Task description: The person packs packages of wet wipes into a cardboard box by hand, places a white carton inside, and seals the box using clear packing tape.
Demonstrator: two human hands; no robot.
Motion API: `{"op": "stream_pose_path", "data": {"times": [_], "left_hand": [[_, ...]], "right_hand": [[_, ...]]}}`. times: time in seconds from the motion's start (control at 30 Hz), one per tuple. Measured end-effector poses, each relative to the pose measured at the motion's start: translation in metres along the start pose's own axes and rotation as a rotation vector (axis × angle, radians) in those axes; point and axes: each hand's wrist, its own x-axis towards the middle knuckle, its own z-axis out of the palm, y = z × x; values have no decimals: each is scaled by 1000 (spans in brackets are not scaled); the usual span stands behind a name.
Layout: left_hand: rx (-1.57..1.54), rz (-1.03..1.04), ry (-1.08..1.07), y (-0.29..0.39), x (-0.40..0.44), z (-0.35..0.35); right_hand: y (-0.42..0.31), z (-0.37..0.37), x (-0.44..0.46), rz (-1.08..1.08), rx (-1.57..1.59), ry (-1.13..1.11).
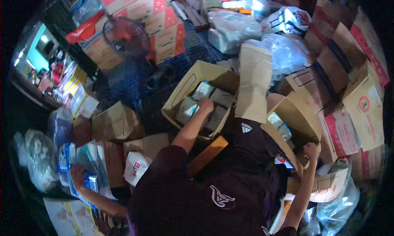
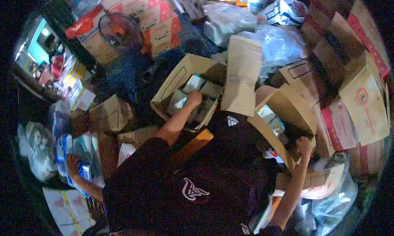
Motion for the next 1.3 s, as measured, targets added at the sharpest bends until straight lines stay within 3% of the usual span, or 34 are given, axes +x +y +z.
{"op": "stream_pose_path", "data": {"times": [0.07, 0.1, 0.2, 0.27, 0.3, 0.37, 0.47, 0.63, 0.7, 0.73, 0.8, 0.83, 0.87, 0.9, 0.93, 0.97, 1.0, 1.1, 1.17, 1.23, 1.27, 1.3], "left_hand": [[-72, -84, 79, 8, -9, 0], [-108, -126, 122, 10, -15, -4], [-75, -139, 287, 12, -24, -1], [19, -42, 160, 4, -21, -2], [-1, -96, 218, 4, -22, 2], [-36, -180, 341, 11, -22, 12], [-118, -328, 213, 13, -11, 19], [-227, -188, 257, 26, -35, -7], [-245, -116, 266, 17, -32, 8], [-208, -93, 276, 15, -24, 26], [-19, -69, 273, 4, -24, 52], [49, -5, 284, 15, -9, 63], [143, 29, 300, 9, -16, 62], [-218, 66, 310, 2, -12, 55], [-112, 77, 13, 22, -46, -37], [61, 87, 233, 12, -25, 31], [16, 30, 141, 3, -25, 21], [-92, -80, 63, -2, -25, -56], [-227, -126, 247, 6, -38, -125], [-477, -42, 614, 37, -72, -228], [-588, 69, 772, 59, -86, -275], [-669, 208, 905, 82, -100, -314]], "right_hand": [[-72, -27, -19, 123, 254, -165], [-70, -15, -8, 94, 178, -201], [-18, 53, 69, -177, -181, -284], [4, 93, 130, -387, -374, -305], [-11, 105, 151, -511, -468, -303], [-35, 86, 138, -526, -343, -231], [-70, 74, 133, -416, -235, -274], [-72, 70, 146, -182, -199, -414], [-107, 40, 114, -250, -291, -392], [-89, 52, 121, -352, -225, -354], [-60, 74, 133, -421, 130, -487], [-69, 74, 120, -387, -723, -308], [-53, 88, 122, -406, -449, -262], [-35, 102, 125, -443, -178, -228], [-31, 105, 130, -398, -27, -309], [-54, 75, 115, -254, 42, -408], [-85, 38, 95, -102, 102, -491], [-40, 76, 104, -156, 89, -474], [-45, 81, 119, -272, 42, -369], [-52, 73, 95, -398, 19, -171], [-31, 99, 101, -248, 54, -338], [-45, 83, 102, -286, -15, -406]]}}
